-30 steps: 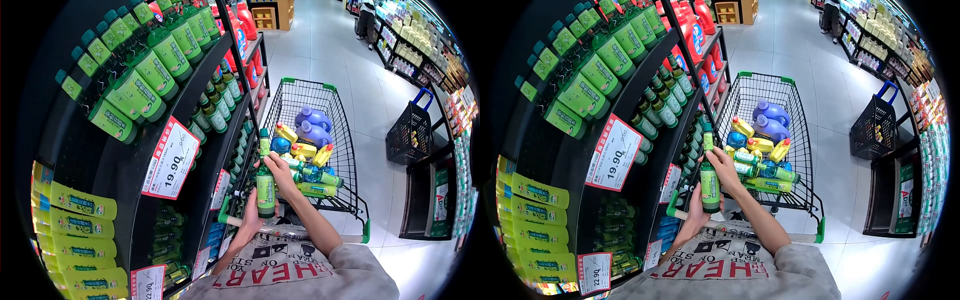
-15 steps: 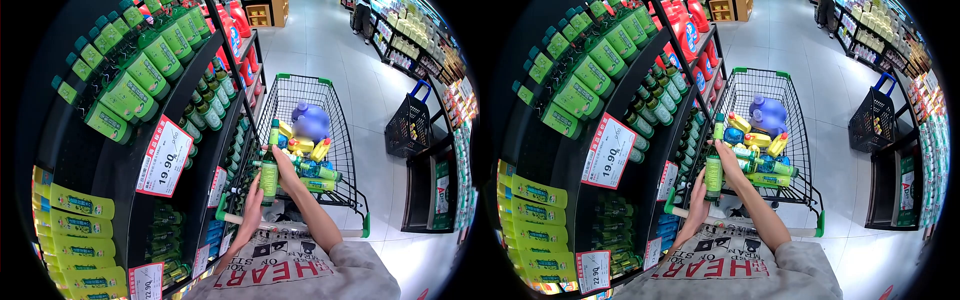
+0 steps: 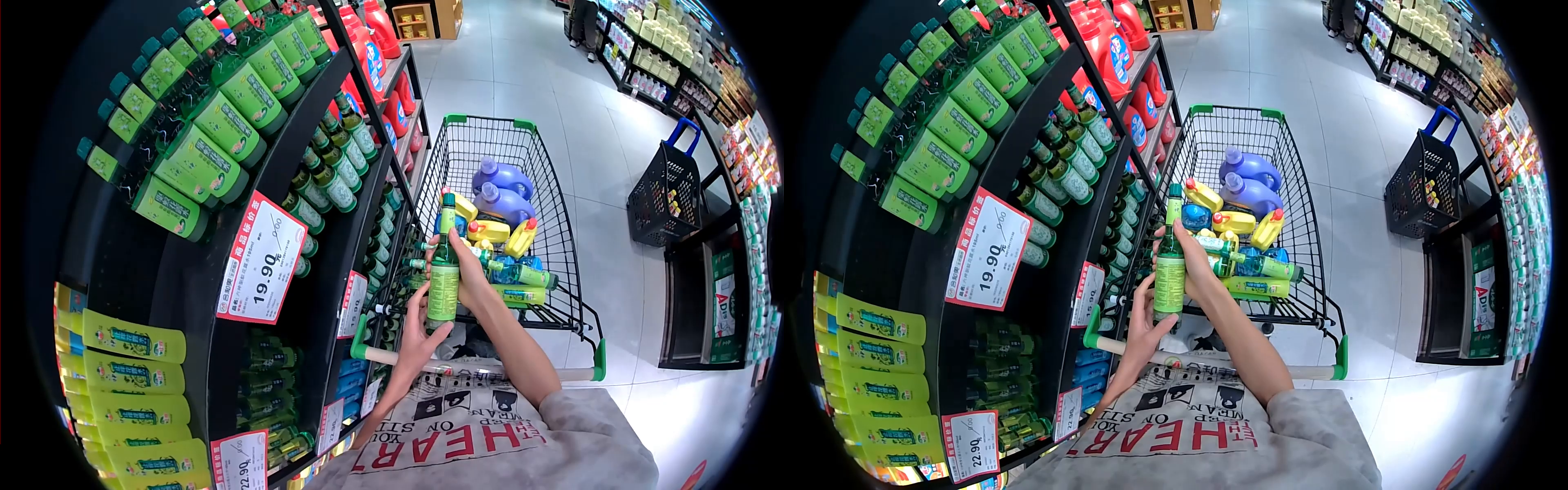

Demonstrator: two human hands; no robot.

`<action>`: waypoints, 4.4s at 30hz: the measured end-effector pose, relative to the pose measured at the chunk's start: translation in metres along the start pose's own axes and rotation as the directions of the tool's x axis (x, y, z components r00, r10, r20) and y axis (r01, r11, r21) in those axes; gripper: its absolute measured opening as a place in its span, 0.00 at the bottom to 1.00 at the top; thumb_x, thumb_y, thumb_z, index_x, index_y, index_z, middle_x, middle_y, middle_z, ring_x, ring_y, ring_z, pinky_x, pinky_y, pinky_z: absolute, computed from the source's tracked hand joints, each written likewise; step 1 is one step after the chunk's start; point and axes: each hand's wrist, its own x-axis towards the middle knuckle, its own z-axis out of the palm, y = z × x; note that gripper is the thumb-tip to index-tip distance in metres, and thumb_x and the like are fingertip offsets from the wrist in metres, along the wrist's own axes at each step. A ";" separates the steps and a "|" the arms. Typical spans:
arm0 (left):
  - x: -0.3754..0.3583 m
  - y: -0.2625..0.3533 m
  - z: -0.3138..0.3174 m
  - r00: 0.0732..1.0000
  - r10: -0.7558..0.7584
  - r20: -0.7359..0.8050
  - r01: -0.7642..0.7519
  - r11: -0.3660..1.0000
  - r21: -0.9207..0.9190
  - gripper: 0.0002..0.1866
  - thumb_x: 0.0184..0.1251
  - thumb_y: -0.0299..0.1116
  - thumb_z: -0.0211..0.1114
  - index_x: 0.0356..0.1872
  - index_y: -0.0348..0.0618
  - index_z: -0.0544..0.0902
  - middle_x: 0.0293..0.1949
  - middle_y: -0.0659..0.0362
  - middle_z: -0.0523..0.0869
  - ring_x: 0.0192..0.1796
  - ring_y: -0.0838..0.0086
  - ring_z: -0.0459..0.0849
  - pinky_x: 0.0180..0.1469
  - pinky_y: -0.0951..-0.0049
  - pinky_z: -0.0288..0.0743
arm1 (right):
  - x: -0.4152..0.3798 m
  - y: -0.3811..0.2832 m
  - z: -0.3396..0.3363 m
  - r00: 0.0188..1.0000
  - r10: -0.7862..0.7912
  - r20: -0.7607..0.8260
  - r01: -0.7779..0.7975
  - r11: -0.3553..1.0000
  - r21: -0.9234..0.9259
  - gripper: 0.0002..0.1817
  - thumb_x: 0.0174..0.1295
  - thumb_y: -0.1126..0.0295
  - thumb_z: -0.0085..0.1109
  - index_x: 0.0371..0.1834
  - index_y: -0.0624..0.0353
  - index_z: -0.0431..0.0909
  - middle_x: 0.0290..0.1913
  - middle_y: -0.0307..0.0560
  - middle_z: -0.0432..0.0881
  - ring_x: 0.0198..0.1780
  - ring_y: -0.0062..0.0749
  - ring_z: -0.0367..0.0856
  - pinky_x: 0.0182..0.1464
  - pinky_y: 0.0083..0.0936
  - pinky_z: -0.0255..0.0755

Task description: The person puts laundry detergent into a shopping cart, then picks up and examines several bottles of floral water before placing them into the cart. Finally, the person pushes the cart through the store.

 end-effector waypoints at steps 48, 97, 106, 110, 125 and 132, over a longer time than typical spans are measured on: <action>0.004 -0.009 -0.021 0.992 0.109 -0.068 -0.010 0.594 0.804 0.11 0.54 0.23 0.64 0.40 0.40 0.83 0.32 0.54 0.83 0.34 0.57 0.83 0.38 0.63 0.78 | 0.094 -0.070 -0.272 0.979 -0.164 0.119 0.055 -0.353 -0.934 0.19 0.60 0.62 0.63 0.50 0.61 0.77 0.47 0.57 0.79 0.50 0.56 0.77 0.52 0.45 0.71; -0.009 0.000 -0.027 0.986 0.104 -0.127 0.021 0.689 0.725 0.11 0.61 0.30 0.64 0.44 0.41 0.82 0.31 0.55 0.84 0.34 0.61 0.85 0.37 0.66 0.78 | 0.166 -0.029 0.194 0.695 -0.417 0.586 0.652 0.022 -0.758 0.18 0.51 0.74 0.64 0.47 0.67 0.76 0.42 0.65 0.82 0.49 0.62 0.78 0.50 0.46 0.72; -0.011 -0.002 -0.027 0.988 0.117 -0.106 0.006 0.645 0.764 0.10 0.61 0.31 0.63 0.43 0.44 0.82 0.33 0.55 0.85 0.36 0.59 0.85 0.39 0.61 0.79 | 0.153 -0.036 0.180 0.711 -0.409 0.573 0.597 -0.080 -0.798 0.17 0.57 0.70 0.64 0.46 0.66 0.73 0.43 0.60 0.76 0.42 0.55 0.77 0.45 0.41 0.71; -0.012 -0.002 -0.027 0.983 0.150 -0.105 -0.018 0.649 0.760 0.09 0.61 0.30 0.63 0.42 0.43 0.81 0.32 0.53 0.84 0.36 0.58 0.85 0.38 0.60 0.78 | 0.145 -0.040 0.160 0.677 -0.459 0.576 0.657 0.024 -0.753 0.13 0.63 0.68 0.63 0.42 0.64 0.72 0.27 0.45 0.77 0.25 0.24 0.77 0.28 0.22 0.70; -0.004 -0.009 -0.034 0.987 0.073 -0.146 0.017 0.845 0.535 0.11 0.65 0.27 0.63 0.48 0.40 0.82 0.34 0.55 0.87 0.34 0.72 0.87 0.39 0.73 0.79 | 0.017 -0.094 0.171 0.652 -0.595 0.470 0.698 0.228 -0.679 0.13 0.62 0.66 0.66 0.39 0.64 0.78 0.18 0.29 0.71 0.20 0.09 0.56 0.22 0.15 0.49; -0.005 -0.011 -0.034 0.979 0.041 -0.198 0.040 0.921 0.387 0.11 0.67 0.29 0.63 0.49 0.39 0.81 0.30 0.53 0.87 0.31 0.72 0.85 0.37 0.73 0.77 | 0.009 -0.101 0.179 0.744 -0.555 0.372 0.648 0.461 -0.606 0.13 0.67 0.64 0.61 0.41 0.65 0.77 0.34 0.38 0.82 0.32 0.13 0.75 0.32 0.12 0.67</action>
